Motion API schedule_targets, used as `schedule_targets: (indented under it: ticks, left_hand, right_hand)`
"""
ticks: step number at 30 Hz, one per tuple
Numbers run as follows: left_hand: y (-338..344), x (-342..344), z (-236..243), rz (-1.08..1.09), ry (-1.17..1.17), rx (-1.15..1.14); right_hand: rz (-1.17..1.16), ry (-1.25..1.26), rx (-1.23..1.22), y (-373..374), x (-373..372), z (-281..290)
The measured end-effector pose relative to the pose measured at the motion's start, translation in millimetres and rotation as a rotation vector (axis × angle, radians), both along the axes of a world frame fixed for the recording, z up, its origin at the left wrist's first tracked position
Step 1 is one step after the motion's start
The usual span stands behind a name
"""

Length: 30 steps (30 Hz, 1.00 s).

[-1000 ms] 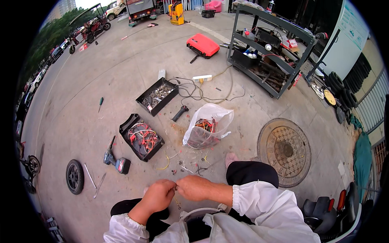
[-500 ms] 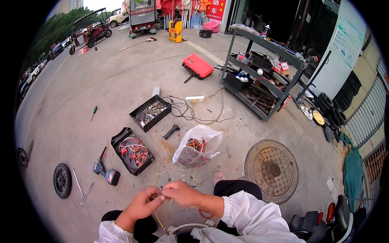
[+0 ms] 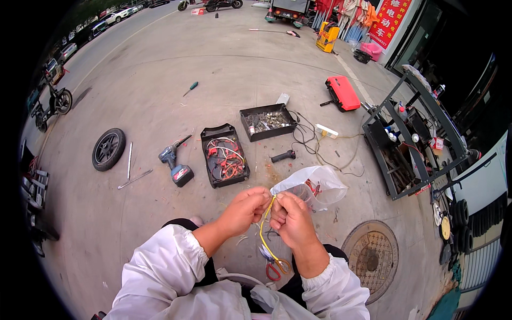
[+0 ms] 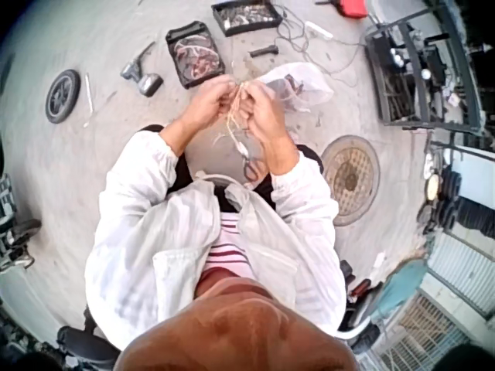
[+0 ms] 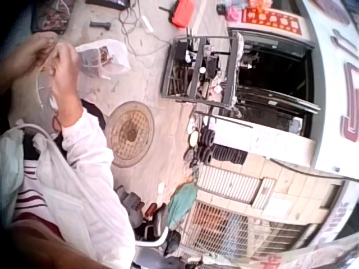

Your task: The person strips the insulation from a yellow wire using pliers, twists the exposed strands, and then uses a soldering iron to tin the wire ends. The work is performed while seated on the ground in an outdoor workshop area.

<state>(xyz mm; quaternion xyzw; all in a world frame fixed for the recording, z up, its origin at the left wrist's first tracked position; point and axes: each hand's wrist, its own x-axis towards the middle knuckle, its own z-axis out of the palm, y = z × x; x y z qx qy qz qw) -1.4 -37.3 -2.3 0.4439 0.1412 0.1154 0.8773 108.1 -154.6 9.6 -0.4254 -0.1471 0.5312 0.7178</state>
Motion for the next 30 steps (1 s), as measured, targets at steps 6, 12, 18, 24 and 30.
schedule_targets:
  ticks: [6,12,18,24,30]
  left_hand:
    - [16,-10,-16,0.102,0.078,0.636]
    - [12,-20,-12,0.042,0.183,0.759]
    - [12,-21,-7,0.084,0.194,1.016]
    - [9,-25,-7,0.098,0.072,1.332]
    - [9,-28,2,0.071,0.004,1.389]
  right_hand:
    - [-0.155,-1.062,-0.047,-1,3,12]
    - [-0.082,-1.498,0.007,-10,3,0]
    - [-0.076,-1.402,-0.189,-3,-6,-6]
    - [-0.164,-1.302,-0.23,2,-10,-25]
    - [-0.184,-1.113,-0.269,1,-15,-19]
